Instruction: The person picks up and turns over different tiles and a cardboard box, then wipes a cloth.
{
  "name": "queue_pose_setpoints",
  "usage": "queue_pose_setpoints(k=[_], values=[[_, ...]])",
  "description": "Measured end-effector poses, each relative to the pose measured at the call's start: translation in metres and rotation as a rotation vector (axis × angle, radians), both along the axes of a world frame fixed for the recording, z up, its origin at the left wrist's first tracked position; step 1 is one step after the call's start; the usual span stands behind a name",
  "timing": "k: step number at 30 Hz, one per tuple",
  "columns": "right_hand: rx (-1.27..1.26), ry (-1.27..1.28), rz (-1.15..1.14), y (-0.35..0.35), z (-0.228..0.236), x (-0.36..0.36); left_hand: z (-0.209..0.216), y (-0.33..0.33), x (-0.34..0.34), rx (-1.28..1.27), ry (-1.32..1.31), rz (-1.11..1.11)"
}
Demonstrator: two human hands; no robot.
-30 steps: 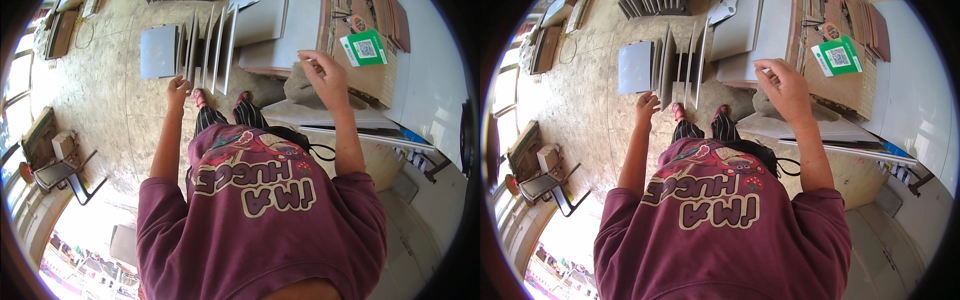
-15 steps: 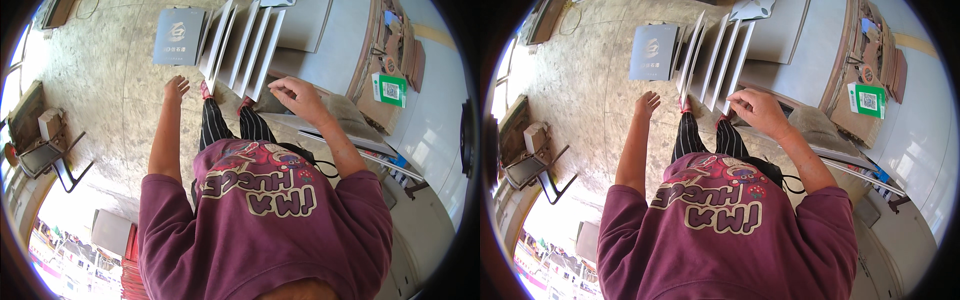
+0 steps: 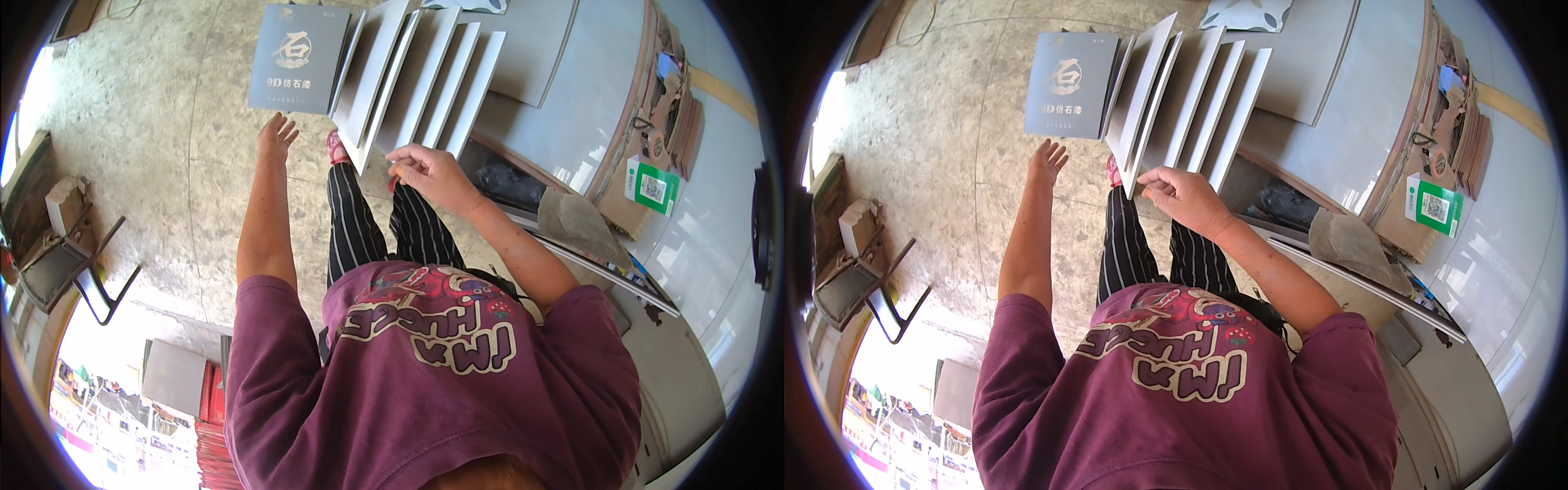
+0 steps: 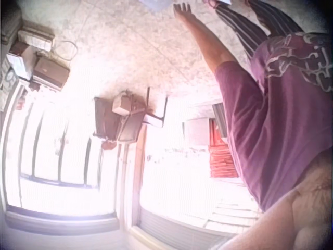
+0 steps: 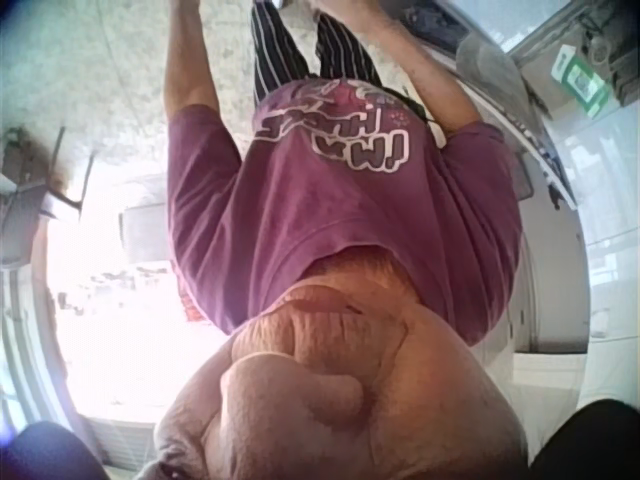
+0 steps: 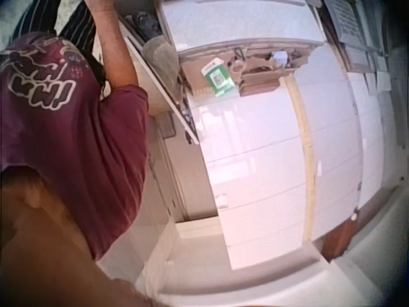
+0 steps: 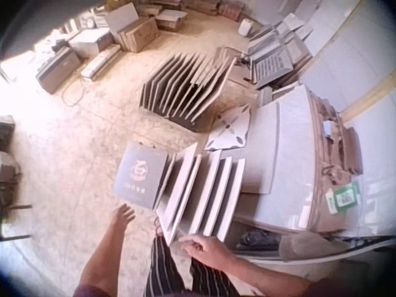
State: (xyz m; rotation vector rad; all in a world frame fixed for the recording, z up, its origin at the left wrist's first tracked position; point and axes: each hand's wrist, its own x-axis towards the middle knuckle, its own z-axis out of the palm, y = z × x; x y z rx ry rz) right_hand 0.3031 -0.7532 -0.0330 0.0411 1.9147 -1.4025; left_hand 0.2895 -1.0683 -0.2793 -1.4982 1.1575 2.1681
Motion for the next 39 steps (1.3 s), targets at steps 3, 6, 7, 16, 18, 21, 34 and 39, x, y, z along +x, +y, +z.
queue_pose_setpoints(k=[3,6,7,16,18,21,34,39], values=[[-0.012,-0.041,-0.009,-0.009,-0.011,0.001,-0.014,-0.006,-0.014,-0.014,-0.018,0.034],[0.060,-0.081,-0.029,-0.013,-0.018,0.006,-0.033,-0.009,-0.029,-0.046,-0.082,0.094],[0.056,-0.098,-0.042,-0.013,-0.022,0.009,-0.040,-0.011,-0.032,-0.031,-0.069,0.088],[0.074,-0.179,-0.103,-0.004,-0.040,0.022,-0.083,-0.029,-0.044,-0.095,-0.230,0.085],[0.085,-0.184,-0.105,-0.002,-0.044,0.022,-0.089,-0.030,-0.045,-0.099,-0.266,0.108],[0.079,-0.193,-0.130,-0.001,-0.053,0.024,-0.087,-0.028,-0.053,-0.070,-0.314,0.182],[0.121,-0.193,-0.124,-0.001,-0.070,0.027,-0.107,-0.035,-0.043,0.016,-0.242,0.288],[0.116,-0.212,-0.138,0.002,-0.072,0.030,-0.108,-0.030,-0.044,0.061,-0.110,0.355]])
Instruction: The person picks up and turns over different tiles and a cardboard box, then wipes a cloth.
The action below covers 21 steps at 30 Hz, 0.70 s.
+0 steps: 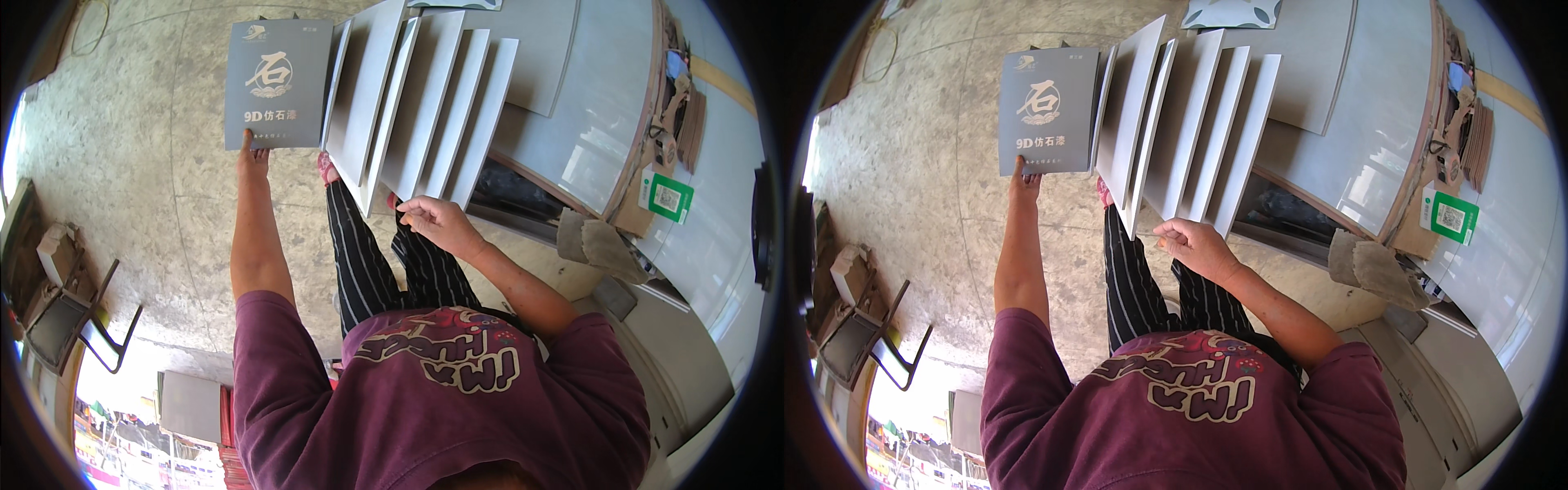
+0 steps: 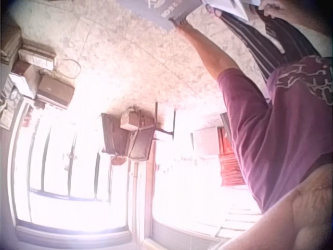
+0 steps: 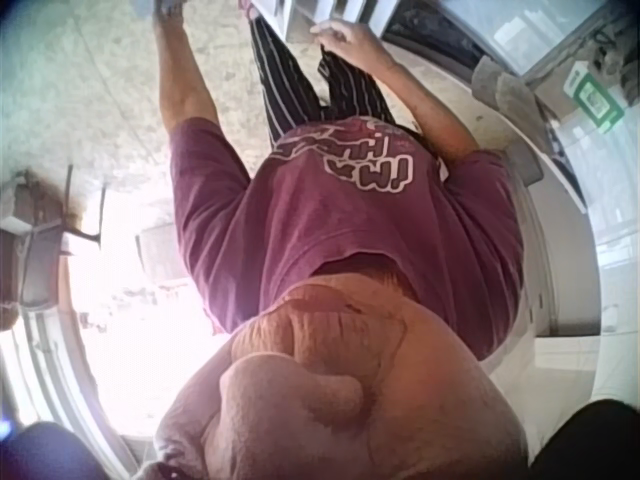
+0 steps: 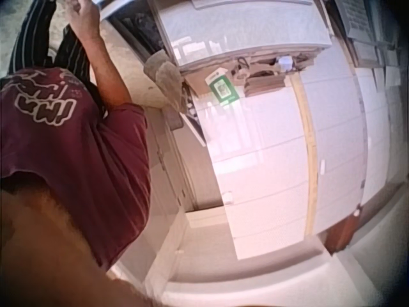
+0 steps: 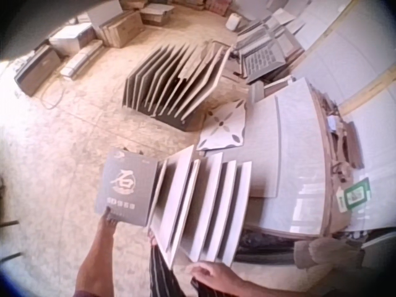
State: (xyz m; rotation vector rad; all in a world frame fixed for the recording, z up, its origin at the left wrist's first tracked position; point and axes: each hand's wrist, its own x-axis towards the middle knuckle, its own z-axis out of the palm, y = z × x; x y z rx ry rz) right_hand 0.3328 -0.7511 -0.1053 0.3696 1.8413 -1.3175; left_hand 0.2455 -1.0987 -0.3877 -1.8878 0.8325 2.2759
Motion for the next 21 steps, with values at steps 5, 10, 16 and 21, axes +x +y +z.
queue_pose_setpoints(k=[5,10,16,21], values=[[0.012,0.014,-0.002,0.004,-0.002,0.001,0.016,0.007,0.003,0.004,0.194,0.003],[0.012,0.014,0.004,0.004,-0.003,-0.001,0.033,0.002,-0.001,0.023,0.352,-0.084],[-0.012,0.064,-0.013,0.005,-0.005,-0.006,0.072,0.015,0.008,-0.034,0.442,-0.108],[-0.035,0.093,-0.067,-0.003,0.010,-0.024,0.117,0.031,0.044,0.016,0.518,-0.061]])
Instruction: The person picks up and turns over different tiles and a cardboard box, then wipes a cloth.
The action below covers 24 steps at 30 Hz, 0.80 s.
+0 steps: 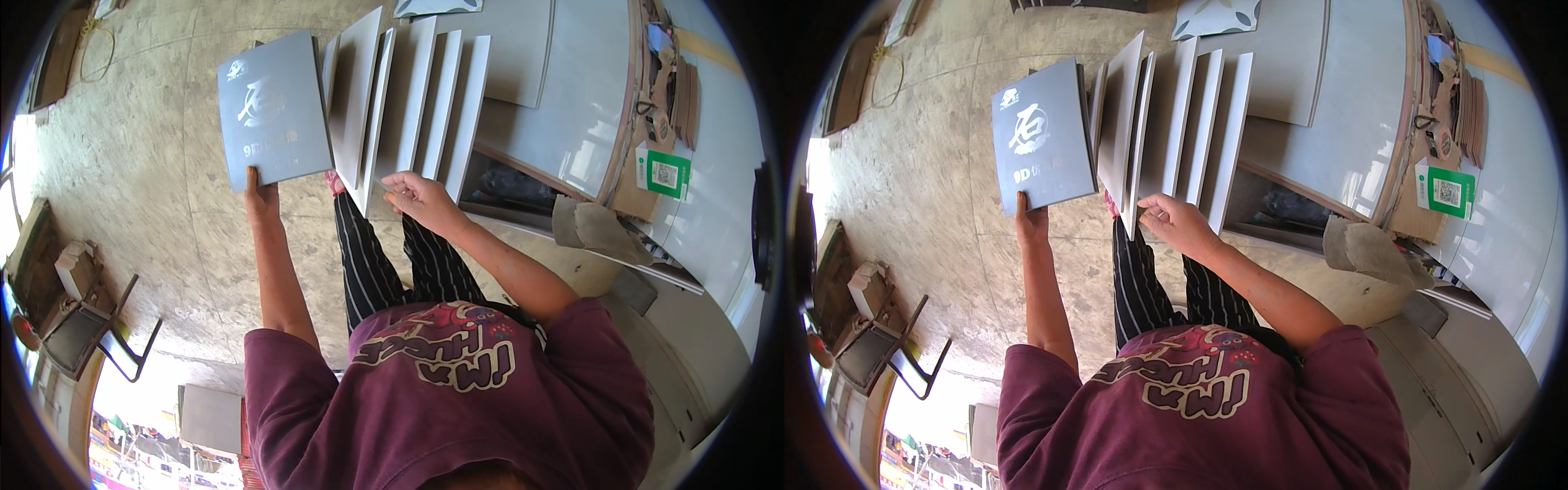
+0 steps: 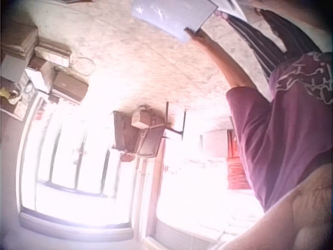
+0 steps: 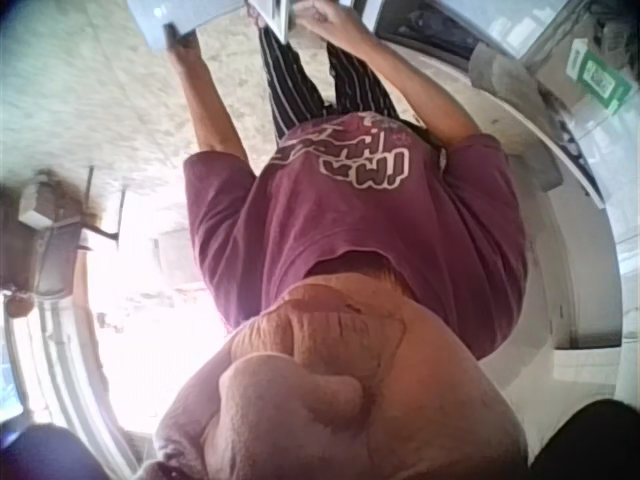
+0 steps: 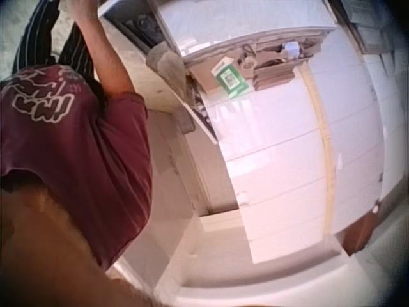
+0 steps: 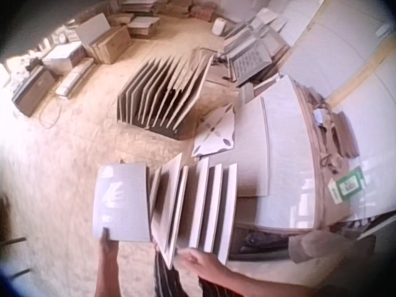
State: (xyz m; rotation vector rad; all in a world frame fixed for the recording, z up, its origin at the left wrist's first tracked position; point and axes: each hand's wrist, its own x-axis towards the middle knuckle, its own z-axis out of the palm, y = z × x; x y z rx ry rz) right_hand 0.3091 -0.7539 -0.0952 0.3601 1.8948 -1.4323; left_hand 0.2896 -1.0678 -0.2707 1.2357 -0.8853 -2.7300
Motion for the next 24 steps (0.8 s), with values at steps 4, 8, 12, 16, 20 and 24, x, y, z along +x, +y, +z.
queue_pose_setpoints(k=[4,8,12,16,20,24], values=[[-0.102,0.048,-0.086,-0.008,0.013,-0.010,0.056,0.024,0.033,0.050,0.071,-0.037],[-0.342,-0.010,-0.346,-0.015,0.016,-0.012,0.110,0.046,0.057,0.106,0.138,-0.169],[-0.431,-0.005,-0.530,-0.004,0.056,-0.015,0.156,0.065,0.061,0.143,0.179,-0.341],[-0.523,-0.047,-0.705,0.020,0.094,-0.003,0.187,0.078,0.045,0.114,0.278,-0.574],[-0.524,0.168,-0.794,0.044,0.149,0.016,0.223,0.101,0.022,0.115,0.350,-0.725],[-0.541,0.265,-0.804,0.056,0.191,0.030,0.262,0.124,0.010,0.210,0.411,-0.781]])
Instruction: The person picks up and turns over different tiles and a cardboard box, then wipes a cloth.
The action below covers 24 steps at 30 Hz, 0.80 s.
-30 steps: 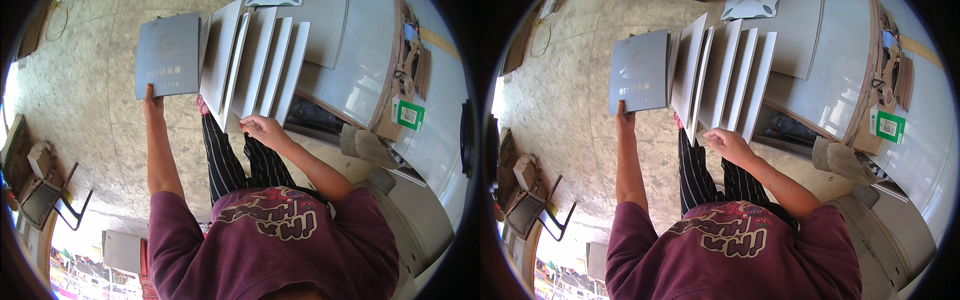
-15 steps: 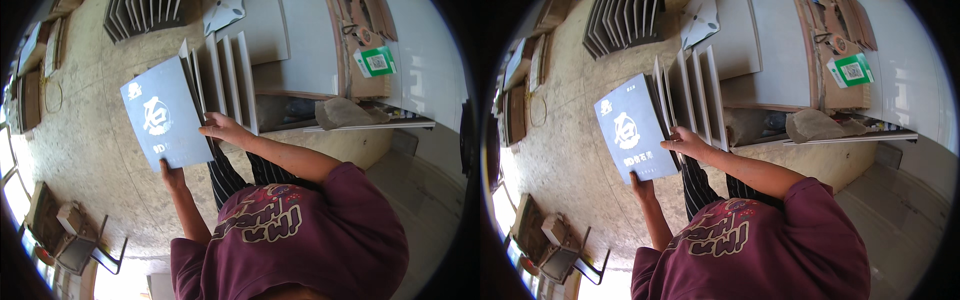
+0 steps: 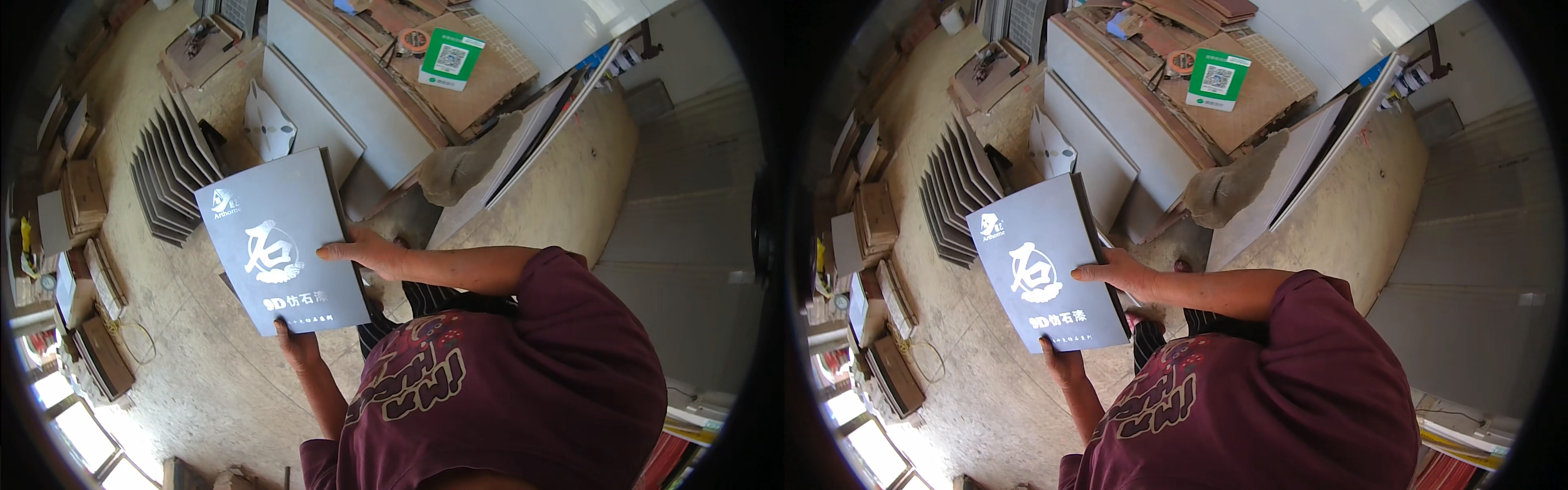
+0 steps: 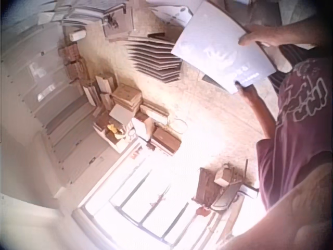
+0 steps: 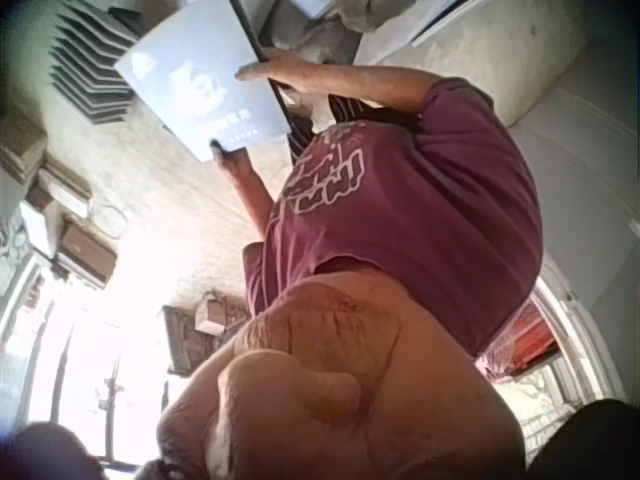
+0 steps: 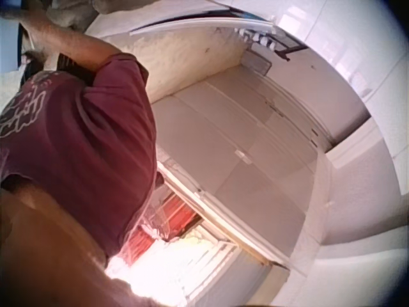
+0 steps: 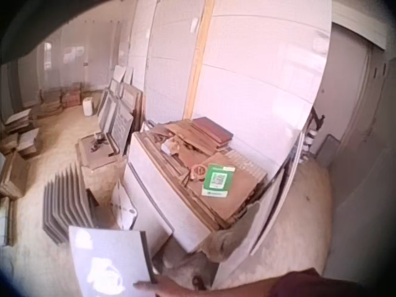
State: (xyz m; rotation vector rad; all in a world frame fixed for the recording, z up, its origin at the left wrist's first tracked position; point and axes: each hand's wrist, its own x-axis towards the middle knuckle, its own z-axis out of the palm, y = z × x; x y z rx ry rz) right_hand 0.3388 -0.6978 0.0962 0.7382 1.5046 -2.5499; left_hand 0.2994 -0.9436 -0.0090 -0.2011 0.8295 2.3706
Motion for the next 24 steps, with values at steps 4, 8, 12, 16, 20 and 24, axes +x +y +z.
queue_pose_setpoints(k=[4,8,12,16,20,24], values=[[0.020,0.084,-0.120,0.019,0.025,0.008,0.043,0.038,-0.007,0.051,-0.031,0.003],[-0.025,0.128,-0.206,0.051,0.041,0.019,0.070,0.088,-0.009,0.077,-0.150,0.025],[-0.009,0.182,-0.252,0.087,0.059,0.033,0.095,0.128,-0.009,0.066,-0.155,-0.019],[0.177,0.202,-0.243,0.129,0.077,0.049,0.110,0.165,-0.016,0.094,-0.079,-0.053],[0.221,0.202,-0.224,0.186,0.101,0.064,0.129,0.203,-0.029,0.096,-0.013,-0.105],[0.143,0.226,-0.372,0.227,0.108,0.083,0.159,0.253,-0.031,-0.054,0.134,-0.180]])
